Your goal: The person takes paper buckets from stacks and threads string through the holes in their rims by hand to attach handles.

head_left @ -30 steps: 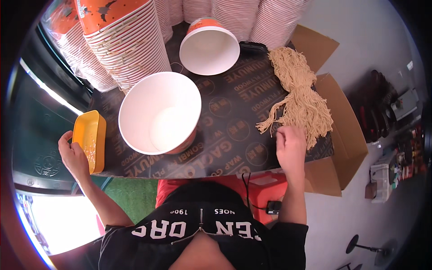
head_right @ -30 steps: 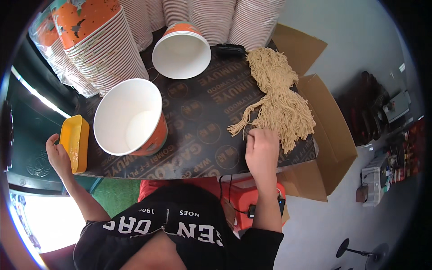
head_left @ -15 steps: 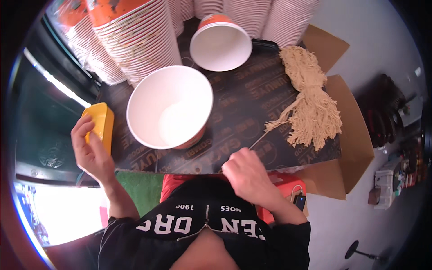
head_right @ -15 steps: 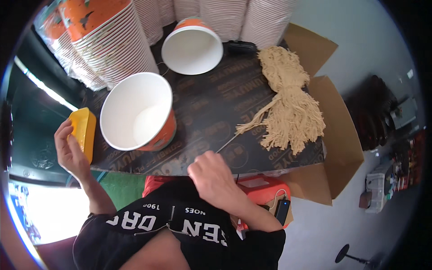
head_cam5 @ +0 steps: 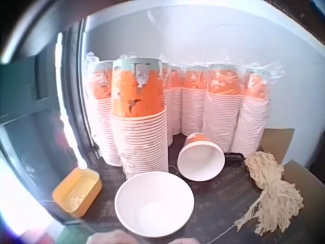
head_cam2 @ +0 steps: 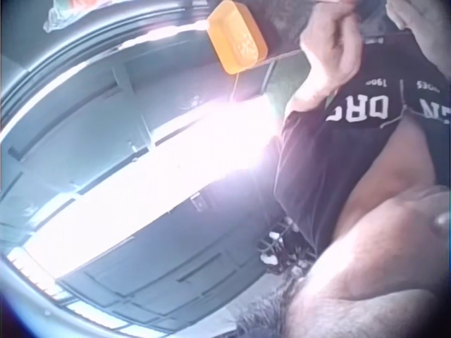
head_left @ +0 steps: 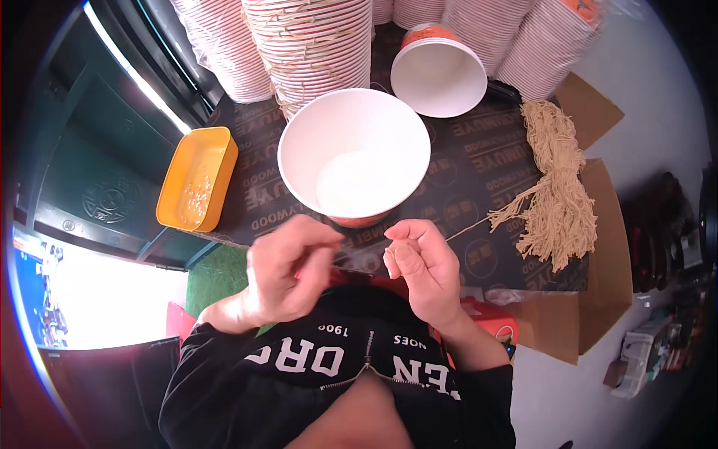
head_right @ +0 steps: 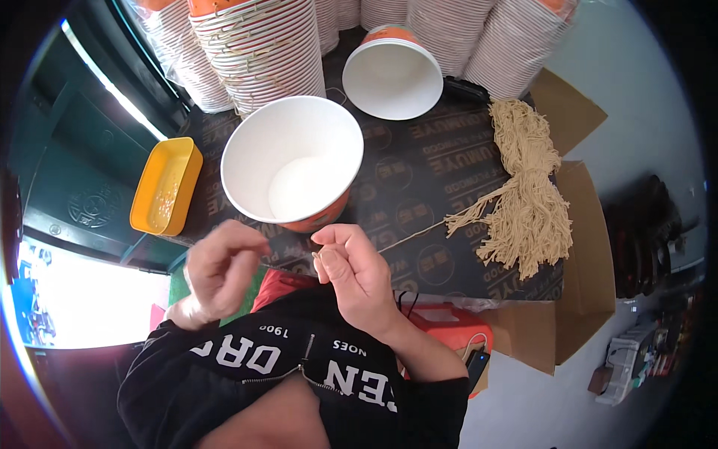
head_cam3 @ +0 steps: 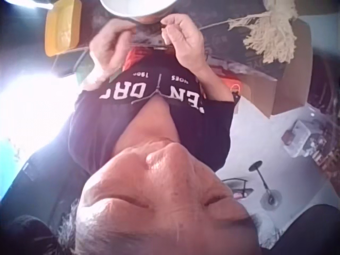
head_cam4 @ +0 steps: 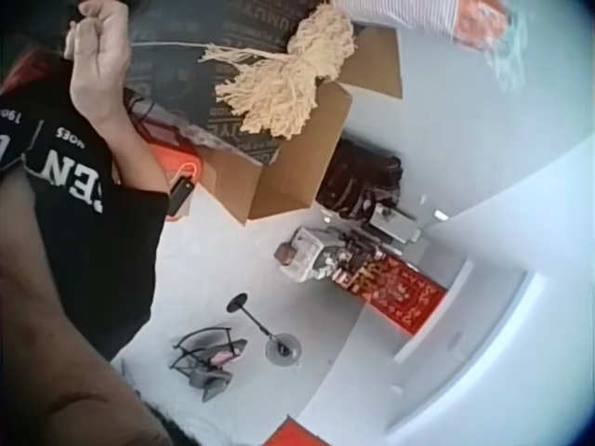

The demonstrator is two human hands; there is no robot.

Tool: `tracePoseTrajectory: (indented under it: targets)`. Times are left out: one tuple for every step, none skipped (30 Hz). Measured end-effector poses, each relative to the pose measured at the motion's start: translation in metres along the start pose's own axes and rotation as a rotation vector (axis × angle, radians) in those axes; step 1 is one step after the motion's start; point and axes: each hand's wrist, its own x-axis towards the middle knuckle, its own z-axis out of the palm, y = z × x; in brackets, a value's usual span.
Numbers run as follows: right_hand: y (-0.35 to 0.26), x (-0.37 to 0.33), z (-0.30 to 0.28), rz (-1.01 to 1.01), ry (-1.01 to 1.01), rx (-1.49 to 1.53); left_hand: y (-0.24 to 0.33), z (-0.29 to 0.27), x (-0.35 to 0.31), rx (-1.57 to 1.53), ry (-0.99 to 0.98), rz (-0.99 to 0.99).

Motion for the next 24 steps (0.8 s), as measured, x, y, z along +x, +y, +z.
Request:
tracePoseTrajectory:
  targets:
    - [0.001, 0.000, 0.001, 0.000, 0.007, 0.027, 0.004, 0.002, 0.000, -0.057, -0.098, -0.127]
    - [0.000, -0.001, 0.002, 0.002, 0.004, 0.028, 0.004, 0.003, -0.001, -0.109, -0.167, -0.219]
    - [0.000, -0.002, 0.001, 0.014, -0.008, 0.006, 0.003, 0.005, 0.000, -0.162, -0.237, -0.311]
    - [-0.001, -0.002, 0.001, 0.024, -0.019, -0.017, 0.003, 0.007, 0.002, -0.162, -0.236, -0.311]
    - [-0.001, -0.002, 0.002, 0.023, -0.020, -0.017, 0.004, 0.008, 0.004, -0.244, -0.309, -0.396]
    - [-0.001, -0.002, 0.004, 0.017, -0.026, -0.016, 0.004, 0.011, 0.006, -0.326, -0.383, -0.481]
    - [-0.001, -0.003, 0.005, 0.009, -0.034, -0.014, 0.003, 0.017, 0.005, -0.325, -0.381, -0.480]
    - [-0.001, -0.003, 0.006, 0.008, -0.039, -0.014, -0.001, 0.026, 0.000, -0.473, -0.301, -0.492]
    - [-0.002, -0.003, 0.007, 0.018, -0.048, -0.042, -0.005, 0.031, -0.004, -0.620, -0.219, -0.500]
    - [-0.002, -0.003, 0.007, 0.028, -0.051, -0.071, -0.009, 0.033, -0.006, -0.619, -0.220, -0.499]
    - [-0.001, -0.003, 0.006, 0.028, -0.051, -0.071, -0.013, 0.035, -0.007, -0.669, -0.201, -0.488]
    - [0.003, -0.003, 0.005, 0.020, -0.048, -0.070, -0.014, 0.035, -0.008, -0.717, -0.182, -0.478]
    - [0.005, -0.003, 0.005, 0.013, -0.043, -0.068, -0.014, 0.035, -0.008, -0.717, -0.183, -0.478]
    - [0.005, -0.003, 0.005, 0.014, -0.043, -0.068, -0.013, 0.034, -0.008, -0.761, -0.184, -0.532]
    - [0.006, -0.002, 0.006, 0.031, -0.028, -0.029, -0.012, 0.034, -0.008, -0.804, -0.184, -0.585]
    - [0.006, -0.002, 0.006, 0.047, -0.013, 0.009, -0.013, 0.034, -0.008, -0.803, -0.184, -0.585]
    - [0.008, -0.001, 0.005, 0.046, -0.013, 0.010, -0.015, 0.034, -0.008, -0.819, -0.188, -0.579]
    - [0.010, -0.002, 0.003, 0.033, -0.031, -0.004, -0.016, 0.035, -0.008, -0.834, -0.192, -0.573]
    - [0.011, -0.002, 0.003, 0.021, -0.048, -0.016, -0.015, 0.035, -0.008, -0.833, -0.192, -0.574]
    - [0.010, -0.001, 0.003, 0.021, -0.048, -0.015, -0.014, 0.035, -0.007, -0.811, -0.198, -0.569]
    - [0.008, 0.000, 0.004, 0.033, -0.050, -0.054, -0.013, 0.035, -0.007, -0.788, -0.203, -0.565]
    - [0.006, 0.000, 0.005, 0.045, -0.052, -0.094, -0.014, 0.036, -0.007, -0.787, -0.204, -0.565]
    - [0.007, -0.001, 0.005, 0.044, -0.051, -0.093, -0.015, 0.036, -0.008, -0.769, -0.202, -0.579]
    - [0.009, -0.002, 0.005, 0.041, -0.051, -0.131, -0.016, 0.037, -0.008, -0.750, -0.199, -0.593]
